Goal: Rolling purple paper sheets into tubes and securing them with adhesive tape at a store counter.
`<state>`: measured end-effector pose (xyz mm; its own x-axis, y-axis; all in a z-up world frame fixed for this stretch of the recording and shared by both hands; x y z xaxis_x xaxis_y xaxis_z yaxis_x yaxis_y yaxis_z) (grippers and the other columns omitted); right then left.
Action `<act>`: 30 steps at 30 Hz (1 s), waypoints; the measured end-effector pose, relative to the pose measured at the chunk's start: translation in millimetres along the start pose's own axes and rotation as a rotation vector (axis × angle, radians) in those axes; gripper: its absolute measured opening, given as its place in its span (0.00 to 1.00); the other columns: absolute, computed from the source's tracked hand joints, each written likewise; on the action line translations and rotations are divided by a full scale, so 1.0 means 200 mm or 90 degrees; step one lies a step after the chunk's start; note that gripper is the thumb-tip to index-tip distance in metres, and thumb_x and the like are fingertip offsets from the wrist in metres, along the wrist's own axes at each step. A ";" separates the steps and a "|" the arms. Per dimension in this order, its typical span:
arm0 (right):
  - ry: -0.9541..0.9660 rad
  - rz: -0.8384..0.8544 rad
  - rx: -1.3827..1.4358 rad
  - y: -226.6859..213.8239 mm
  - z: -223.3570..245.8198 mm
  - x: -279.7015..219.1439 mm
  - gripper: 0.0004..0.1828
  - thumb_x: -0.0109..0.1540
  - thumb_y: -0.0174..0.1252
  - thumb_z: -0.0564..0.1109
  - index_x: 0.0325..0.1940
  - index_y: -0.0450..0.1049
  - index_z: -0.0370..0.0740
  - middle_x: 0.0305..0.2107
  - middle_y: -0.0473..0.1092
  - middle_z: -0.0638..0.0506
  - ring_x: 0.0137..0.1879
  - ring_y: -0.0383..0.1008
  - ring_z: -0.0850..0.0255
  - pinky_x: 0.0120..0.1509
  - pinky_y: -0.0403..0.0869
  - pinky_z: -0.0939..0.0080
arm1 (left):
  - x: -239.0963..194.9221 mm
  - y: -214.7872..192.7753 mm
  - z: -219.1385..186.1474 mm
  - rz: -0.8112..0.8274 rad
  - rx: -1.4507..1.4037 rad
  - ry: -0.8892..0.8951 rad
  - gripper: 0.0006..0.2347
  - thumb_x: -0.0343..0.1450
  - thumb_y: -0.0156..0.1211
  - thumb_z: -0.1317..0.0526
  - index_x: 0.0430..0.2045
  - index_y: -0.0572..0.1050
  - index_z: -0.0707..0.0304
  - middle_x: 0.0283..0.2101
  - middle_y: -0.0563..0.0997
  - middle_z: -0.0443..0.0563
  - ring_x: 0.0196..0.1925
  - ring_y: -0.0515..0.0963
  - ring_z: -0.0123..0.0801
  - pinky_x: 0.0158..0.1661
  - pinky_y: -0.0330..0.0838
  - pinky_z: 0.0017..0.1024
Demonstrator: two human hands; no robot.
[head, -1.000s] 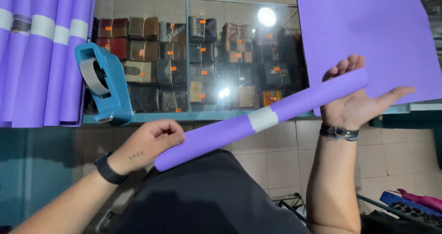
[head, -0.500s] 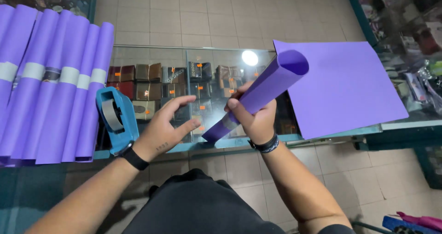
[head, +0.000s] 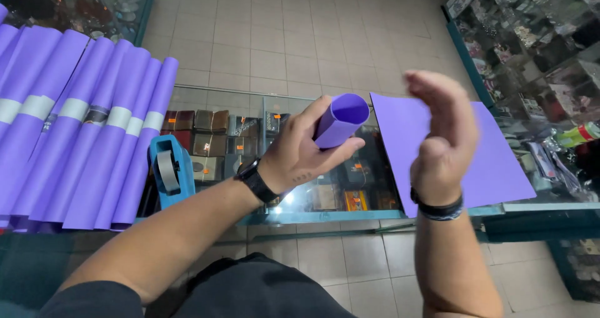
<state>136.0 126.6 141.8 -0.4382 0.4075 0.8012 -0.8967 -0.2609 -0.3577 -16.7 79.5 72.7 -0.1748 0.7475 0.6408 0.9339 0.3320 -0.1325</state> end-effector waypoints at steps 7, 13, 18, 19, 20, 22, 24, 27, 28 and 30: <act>-0.050 0.532 -0.192 0.32 0.27 0.01 0.58 0.56 0.62 0.68 0.79 0.45 0.38 0.77 0.44 0.32 0.84 0.48 0.38 0.83 0.56 0.42 | -0.02 0.03 0.16 0.014 -0.028 -0.164 0.11 0.62 0.63 0.55 0.32 0.72 0.55 0.28 0.74 0.42 0.28 0.71 0.29 0.30 0.66 0.30; -0.098 0.560 -0.211 0.33 0.30 0.03 0.57 0.59 0.56 0.69 0.79 0.43 0.32 0.77 0.48 0.38 0.84 0.49 0.41 0.86 0.49 0.36 | -0.04 0.10 0.26 0.075 -0.053 -0.218 0.17 0.61 0.65 0.50 0.38 0.75 0.56 0.31 0.78 0.44 0.28 0.75 0.28 0.29 0.68 0.29; 0.007 0.562 -0.080 0.32 0.34 0.09 0.44 0.59 0.63 0.57 0.74 0.59 0.37 0.73 0.57 0.40 0.84 0.48 0.40 0.86 0.52 0.39 | -0.03 0.09 0.17 0.022 -0.112 -0.147 0.08 0.63 0.66 0.61 0.26 0.70 0.51 0.23 0.70 0.37 0.25 0.68 0.23 0.30 0.65 0.27; 0.003 0.561 -0.083 0.32 0.33 0.10 0.44 0.59 0.63 0.57 0.74 0.59 0.37 0.73 0.57 0.40 0.84 0.48 0.40 0.86 0.52 0.39 | -0.02 0.07 0.17 0.022 -0.112 -0.142 0.08 0.63 0.66 0.61 0.26 0.70 0.51 0.23 0.70 0.37 0.25 0.68 0.23 0.30 0.65 0.27; -0.031 0.476 -0.086 0.27 0.35 0.15 0.44 0.64 0.54 0.58 0.76 0.51 0.33 0.74 0.55 0.35 0.84 0.52 0.40 0.88 0.55 0.39 | 0.00 0.08 0.14 0.049 -0.068 -0.119 0.07 0.64 0.64 0.59 0.28 0.72 0.53 0.25 0.73 0.39 0.27 0.72 0.28 0.31 0.68 0.29; -0.061 0.404 -0.078 0.22 0.38 0.19 0.44 0.69 0.46 0.59 0.79 0.43 0.29 0.74 0.54 0.30 0.83 0.57 0.39 0.90 0.58 0.40 | -0.03 0.09 0.15 0.066 -0.026 -0.109 0.07 0.65 0.62 0.57 0.31 0.74 0.54 0.26 0.77 0.42 0.28 0.76 0.33 0.33 0.70 0.31; -0.032 0.593 -0.090 0.32 0.33 0.10 0.40 0.62 0.52 0.62 0.72 0.60 0.35 0.72 0.59 0.39 0.83 0.52 0.40 0.84 0.56 0.39 | -0.02 0.11 0.19 0.048 -0.099 -0.062 0.10 0.65 0.68 0.59 0.27 0.69 0.52 0.24 0.73 0.39 0.25 0.72 0.26 0.30 0.68 0.28; -0.064 0.390 -0.042 0.21 0.40 0.21 0.40 0.71 0.35 0.65 0.64 0.65 0.23 0.56 0.71 0.32 0.64 0.75 0.43 0.72 0.73 0.47 | -0.04 0.16 0.17 0.149 -0.111 -0.182 0.11 0.64 0.64 0.56 0.34 0.71 0.56 0.23 0.72 0.41 0.21 0.77 0.29 0.26 0.68 0.27; -0.062 0.394 -0.040 0.22 0.38 0.20 0.40 0.71 0.35 0.65 0.64 0.65 0.23 0.56 0.71 0.32 0.64 0.75 0.43 0.72 0.73 0.47 | -0.05 0.17 0.20 0.146 -0.113 -0.185 0.11 0.64 0.64 0.56 0.34 0.71 0.56 0.23 0.72 0.41 0.21 0.77 0.29 0.26 0.68 0.27; -0.066 0.620 -0.104 0.35 0.29 0.06 0.44 0.67 0.43 0.66 0.78 0.48 0.34 0.76 0.49 0.38 0.85 0.38 0.37 0.87 0.46 0.34 | 0.00 0.11 0.10 0.053 -0.081 0.042 0.09 0.67 0.65 0.60 0.24 0.67 0.57 0.25 0.71 0.43 0.28 0.71 0.33 0.33 0.67 0.32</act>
<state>71.7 62.1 154.7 -0.9875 -0.0012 0.1579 -0.1496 -0.3134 -0.9378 -1.6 98.3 54.4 -0.0784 0.7291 0.6799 0.9770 0.1918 -0.0929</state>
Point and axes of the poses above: each hand's wrist, its own x-axis towards the middle knuckle, its own y-axis out of the palm, z = x × y, the point moved 10 cm from there along x, towards the middle knuckle
